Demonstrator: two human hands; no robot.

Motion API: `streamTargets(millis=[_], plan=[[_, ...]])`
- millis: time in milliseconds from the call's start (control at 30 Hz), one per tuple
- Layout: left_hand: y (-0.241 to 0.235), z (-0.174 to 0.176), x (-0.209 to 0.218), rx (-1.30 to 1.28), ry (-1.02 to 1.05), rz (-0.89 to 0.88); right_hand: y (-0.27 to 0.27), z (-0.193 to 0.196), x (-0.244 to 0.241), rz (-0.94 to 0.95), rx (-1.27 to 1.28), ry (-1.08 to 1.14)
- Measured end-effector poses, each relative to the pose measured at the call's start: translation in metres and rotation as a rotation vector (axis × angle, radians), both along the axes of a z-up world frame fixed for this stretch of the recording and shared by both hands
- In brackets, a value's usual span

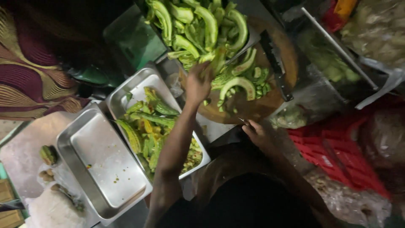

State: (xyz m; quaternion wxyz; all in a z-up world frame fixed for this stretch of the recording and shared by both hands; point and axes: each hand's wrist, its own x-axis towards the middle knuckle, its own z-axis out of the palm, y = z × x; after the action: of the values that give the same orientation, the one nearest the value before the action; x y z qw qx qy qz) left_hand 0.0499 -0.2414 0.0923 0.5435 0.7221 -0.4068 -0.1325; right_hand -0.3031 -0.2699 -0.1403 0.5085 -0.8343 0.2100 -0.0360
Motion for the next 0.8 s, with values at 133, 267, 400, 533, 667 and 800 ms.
streamTargets(millis=[133,267,400,533,667,800], plan=[[-0.074,0.035,0.001,0.130,-0.359,-0.070,0.001,0.098,0.004,-0.390,0.100,0.016],[-0.114,0.069,0.014,0.199,-0.587,-0.049,-0.011,0.100,-0.021,-0.445,-0.069,0.027],[-0.129,0.060,0.075,0.053,-0.594,0.149,-0.025,0.155,-0.026,-0.424,0.160,0.167],[-0.121,0.037,0.143,-0.040,-0.611,0.468,-0.033,0.160,-0.033,-0.444,0.263,0.090],[-0.124,-0.047,0.194,0.014,-0.358,0.641,-0.041,0.137,-0.043,-0.415,0.234,0.089],[-0.130,-0.087,0.175,0.027,-0.029,0.578,-0.042,0.148,-0.037,-0.424,0.231,0.141]])
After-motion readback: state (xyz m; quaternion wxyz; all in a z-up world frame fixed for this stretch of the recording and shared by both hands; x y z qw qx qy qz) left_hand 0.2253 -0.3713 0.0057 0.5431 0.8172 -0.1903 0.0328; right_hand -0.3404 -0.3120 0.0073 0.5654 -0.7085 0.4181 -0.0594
